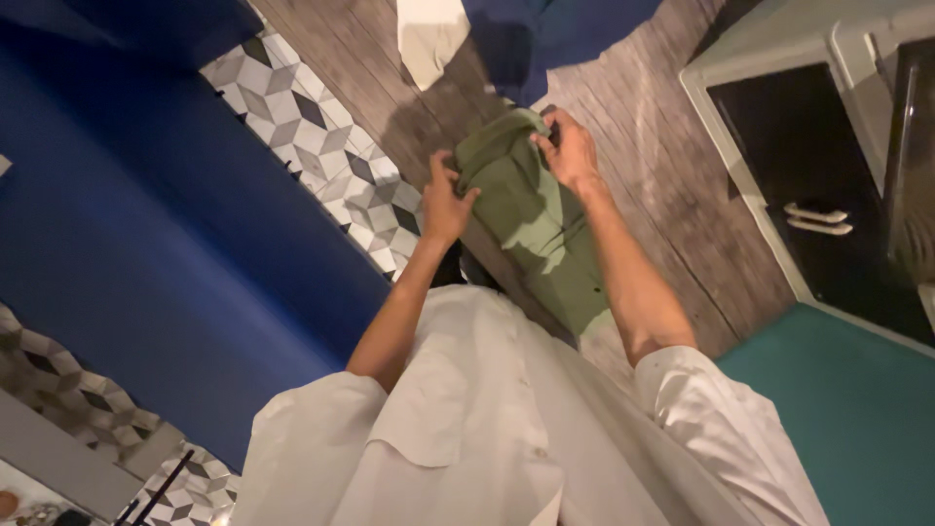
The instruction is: The person picks up a shirt from a table, smooths it out, and performs a series of folds to square the garment. The person then opens a cabinet, places the folded shirt onto a shelf, and closes the cabinet doors.
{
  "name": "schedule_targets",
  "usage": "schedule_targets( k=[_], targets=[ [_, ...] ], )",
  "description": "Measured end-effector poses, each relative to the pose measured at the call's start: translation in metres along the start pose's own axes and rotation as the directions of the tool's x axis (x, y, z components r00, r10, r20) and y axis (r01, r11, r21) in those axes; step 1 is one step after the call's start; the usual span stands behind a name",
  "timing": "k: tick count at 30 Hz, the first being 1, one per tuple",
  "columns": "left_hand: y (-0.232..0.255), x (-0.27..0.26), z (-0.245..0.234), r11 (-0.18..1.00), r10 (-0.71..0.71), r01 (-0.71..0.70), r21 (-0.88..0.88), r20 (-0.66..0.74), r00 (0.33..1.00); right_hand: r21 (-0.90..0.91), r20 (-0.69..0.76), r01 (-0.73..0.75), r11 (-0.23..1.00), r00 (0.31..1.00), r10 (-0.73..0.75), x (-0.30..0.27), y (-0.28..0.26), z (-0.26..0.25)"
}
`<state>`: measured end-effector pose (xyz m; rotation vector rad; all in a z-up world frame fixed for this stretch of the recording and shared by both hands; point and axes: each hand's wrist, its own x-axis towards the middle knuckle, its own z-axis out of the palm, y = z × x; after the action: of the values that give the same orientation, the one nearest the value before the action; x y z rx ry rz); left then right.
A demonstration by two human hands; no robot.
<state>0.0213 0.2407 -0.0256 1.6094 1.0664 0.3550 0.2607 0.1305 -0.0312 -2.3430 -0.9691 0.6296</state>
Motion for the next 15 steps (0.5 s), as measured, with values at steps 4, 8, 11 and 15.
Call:
schedule_targets(
  k=[4, 8, 11, 15],
  targets=[
    [0.004, -0.015, -0.002, 0.996, 0.091, -0.091, -0.003, -0.010, 0.996, 0.105, 0.000, 0.025, 0.994, 1.000, -0.025, -0.014, -0.001, -0.009],
    [0.022, -0.045, -0.001, 0.992, 0.124, -0.124, 0.000, 0.034, 0.992, 0.229, -0.041, 0.132, 0.964, 0.991, -0.126, -0.038, -0.007, -0.031],
    [0.047, -0.080, 0.001, 0.978, 0.209, -0.209, -0.029, 0.017, 0.978, 0.272, -0.089, 0.202, 0.941, 0.979, -0.185, -0.070, -0.015, -0.061],
    [0.082, -0.134, 0.012, 0.926, 0.376, -0.378, 0.013, 0.065, 0.924, 0.254, -0.053, 0.149, 0.956, 0.989, -0.140, -0.125, -0.017, -0.109]
  ],
)
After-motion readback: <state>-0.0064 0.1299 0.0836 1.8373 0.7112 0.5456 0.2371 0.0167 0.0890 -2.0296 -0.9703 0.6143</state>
